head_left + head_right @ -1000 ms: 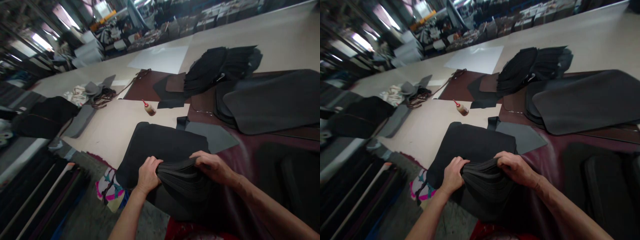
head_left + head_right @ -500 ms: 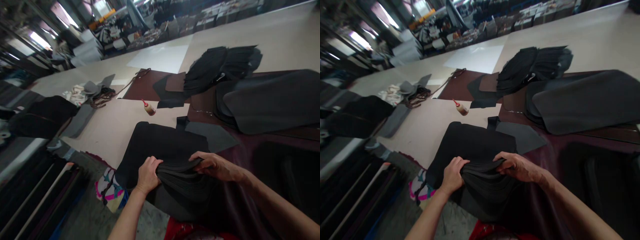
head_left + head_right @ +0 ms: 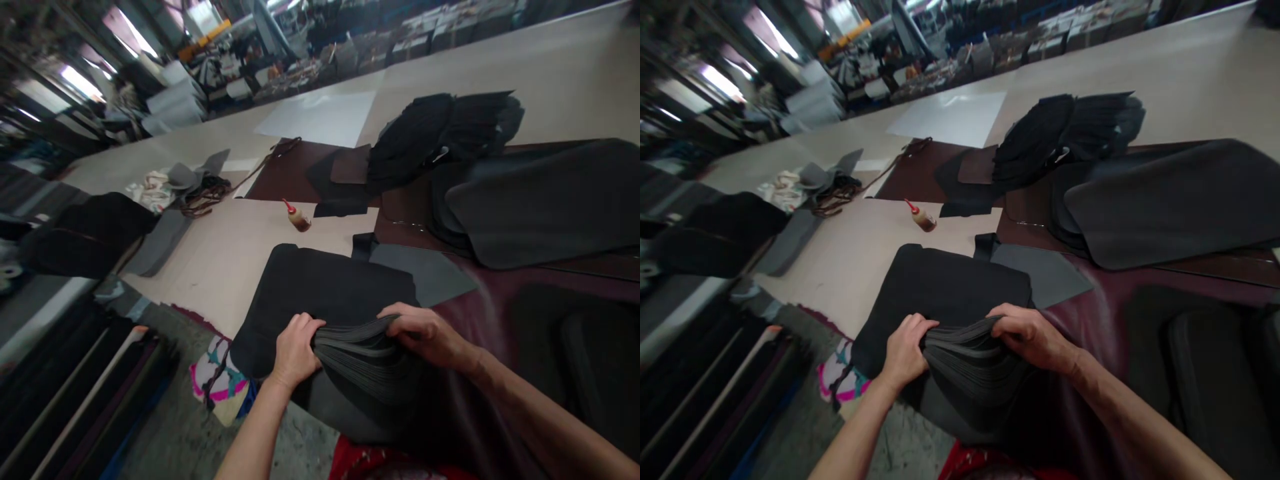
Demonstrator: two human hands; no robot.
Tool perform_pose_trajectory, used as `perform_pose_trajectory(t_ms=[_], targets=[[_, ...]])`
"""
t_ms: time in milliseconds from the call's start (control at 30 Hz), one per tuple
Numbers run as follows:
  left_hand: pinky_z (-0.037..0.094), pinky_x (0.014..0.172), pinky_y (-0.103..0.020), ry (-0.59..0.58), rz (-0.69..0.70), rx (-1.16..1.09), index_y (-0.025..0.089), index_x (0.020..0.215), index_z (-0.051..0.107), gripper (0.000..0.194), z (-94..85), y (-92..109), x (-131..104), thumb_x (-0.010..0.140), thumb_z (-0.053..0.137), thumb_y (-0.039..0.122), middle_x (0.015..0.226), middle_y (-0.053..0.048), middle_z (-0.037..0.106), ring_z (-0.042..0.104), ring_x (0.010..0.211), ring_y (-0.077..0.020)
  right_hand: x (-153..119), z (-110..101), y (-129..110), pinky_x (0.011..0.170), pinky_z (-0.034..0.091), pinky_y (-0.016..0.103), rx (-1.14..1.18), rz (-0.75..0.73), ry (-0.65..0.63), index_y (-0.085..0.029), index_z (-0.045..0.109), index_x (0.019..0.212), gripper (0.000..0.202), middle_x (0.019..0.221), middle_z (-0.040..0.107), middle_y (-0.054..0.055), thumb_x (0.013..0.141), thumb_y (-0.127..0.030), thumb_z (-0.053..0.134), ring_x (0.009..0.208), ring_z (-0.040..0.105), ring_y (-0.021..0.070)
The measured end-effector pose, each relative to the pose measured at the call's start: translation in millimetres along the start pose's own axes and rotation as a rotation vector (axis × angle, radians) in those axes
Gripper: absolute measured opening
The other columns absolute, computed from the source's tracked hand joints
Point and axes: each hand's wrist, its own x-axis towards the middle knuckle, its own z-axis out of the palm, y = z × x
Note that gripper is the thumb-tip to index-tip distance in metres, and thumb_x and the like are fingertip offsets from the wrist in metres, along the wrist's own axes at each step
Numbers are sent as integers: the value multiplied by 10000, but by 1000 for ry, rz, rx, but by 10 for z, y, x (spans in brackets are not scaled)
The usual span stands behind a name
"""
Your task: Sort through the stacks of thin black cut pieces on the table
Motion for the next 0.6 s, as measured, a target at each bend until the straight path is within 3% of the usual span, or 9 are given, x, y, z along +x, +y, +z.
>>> perform_pose_trajectory(t_ms=[133, 267, 400, 600], targets=[[468, 801, -358, -7, 4, 6, 231, 1121, 619, 294, 7, -12, -1, 831, 648, 268, 989, -60, 590, 544, 951, -250, -13, 17, -28, 867, 493, 279, 22, 16, -14, -200, 652, 868, 167, 1182, 616, 82, 932, -125, 517, 1024, 623, 165], [471, 804, -367, -18, 2, 4, 228, 1118, 621, 298, 2, -12, 0, 829, 664, 288, 987, -61, 588, 541, 955, -255, 32, -103, -120, 929, 489, 316, 45, 11, -127, -224, 708, 1013, 225, 1224, 605, 86, 891, -104, 562, 1083, 612, 193], [475, 814, -371, -21, 3, 2, 226, 1122, 621, 313, -5, -5, 4, 818, 677, 276, 991, -60, 587, 540, 966, -258, 64, -201, -154, 946, 499, 318, 62, 45, -224, -230, 722, 1075, 186, 1283, 596, 95, 913, -240, 632, 1123, 603, 209], [472, 809, -367, -20, -5, 1, 227, 1111, 627, 303, -15, 6, 7, 816, 681, 270, 983, -55, 588, 541, 954, -253, 94, -216, -123, 841, 520, 277, 102, 101, -241, -205, 749, 1007, 305, 1236, 629, 104, 985, -406, 520, 1020, 634, 185]])
